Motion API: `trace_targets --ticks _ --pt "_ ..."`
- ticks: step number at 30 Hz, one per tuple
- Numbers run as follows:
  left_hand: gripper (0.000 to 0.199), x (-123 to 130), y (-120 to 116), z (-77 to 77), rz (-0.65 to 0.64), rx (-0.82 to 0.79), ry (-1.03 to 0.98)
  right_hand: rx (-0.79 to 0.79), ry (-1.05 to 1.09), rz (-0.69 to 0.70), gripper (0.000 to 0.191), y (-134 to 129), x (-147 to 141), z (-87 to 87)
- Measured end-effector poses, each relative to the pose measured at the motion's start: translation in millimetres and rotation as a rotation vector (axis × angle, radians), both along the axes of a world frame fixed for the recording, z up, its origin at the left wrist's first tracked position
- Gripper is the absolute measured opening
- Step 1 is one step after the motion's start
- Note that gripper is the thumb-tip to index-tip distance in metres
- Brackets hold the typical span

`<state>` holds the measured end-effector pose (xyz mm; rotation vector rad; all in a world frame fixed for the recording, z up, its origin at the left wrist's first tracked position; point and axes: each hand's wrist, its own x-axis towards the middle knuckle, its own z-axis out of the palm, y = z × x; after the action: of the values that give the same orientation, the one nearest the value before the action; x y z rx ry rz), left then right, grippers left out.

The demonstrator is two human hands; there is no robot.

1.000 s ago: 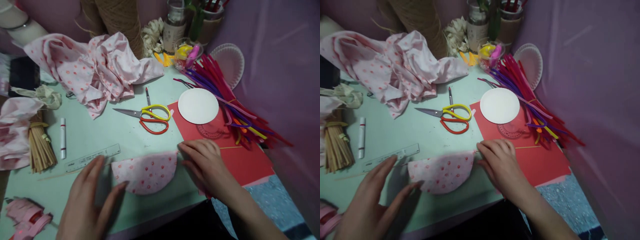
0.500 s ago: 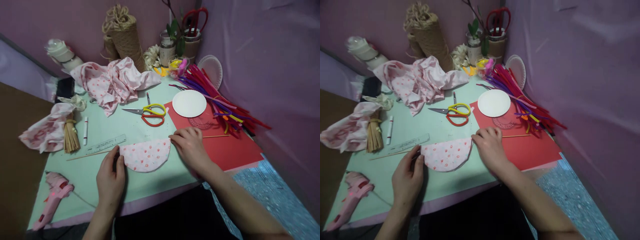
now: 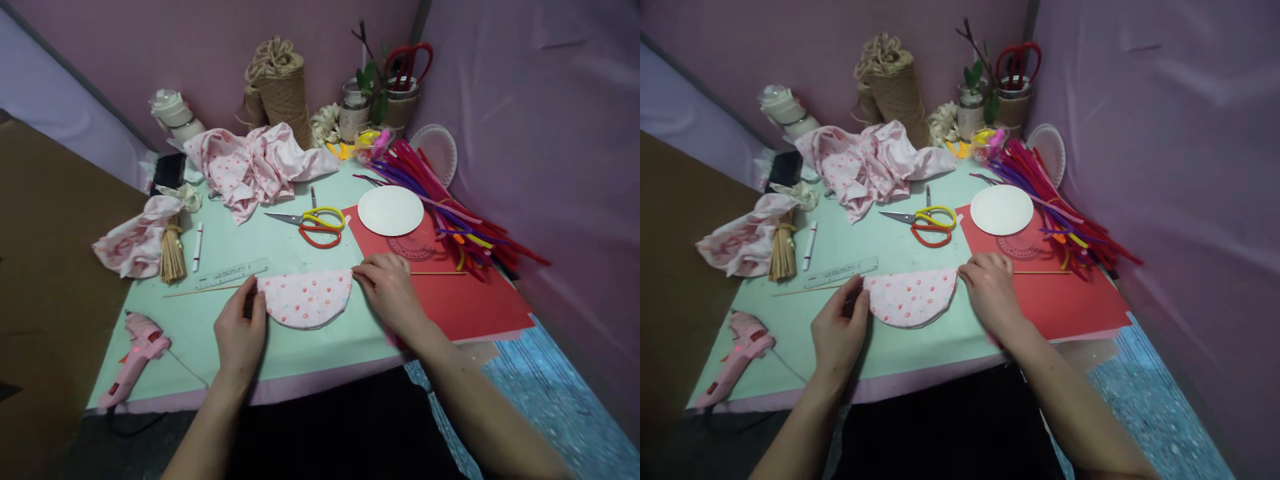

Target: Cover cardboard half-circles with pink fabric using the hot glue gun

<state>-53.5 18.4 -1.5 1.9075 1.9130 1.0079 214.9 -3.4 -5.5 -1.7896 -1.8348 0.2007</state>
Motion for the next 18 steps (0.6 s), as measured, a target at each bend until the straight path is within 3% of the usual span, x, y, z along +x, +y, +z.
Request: trace_targets --ticks 12,16,18 --pt "0.032 2.3 -3.6 1.8 -0.046 0.031 -0.055 0.055 -0.056 0.047 0.020 -0.4 5.5 -7.9" --pt "0.033 -3.7 -2.1 3.2 -0.066 -0.025 -0.112 0.114 -0.092 0.060 0.031 -10.7 -0.9 16.3" --pt "0.035 -9.4 0.7 5.6 -0.101 -0.050 -0.103 0.146 -0.104 0.158 0.038 -14.0 -15.5 32.6"
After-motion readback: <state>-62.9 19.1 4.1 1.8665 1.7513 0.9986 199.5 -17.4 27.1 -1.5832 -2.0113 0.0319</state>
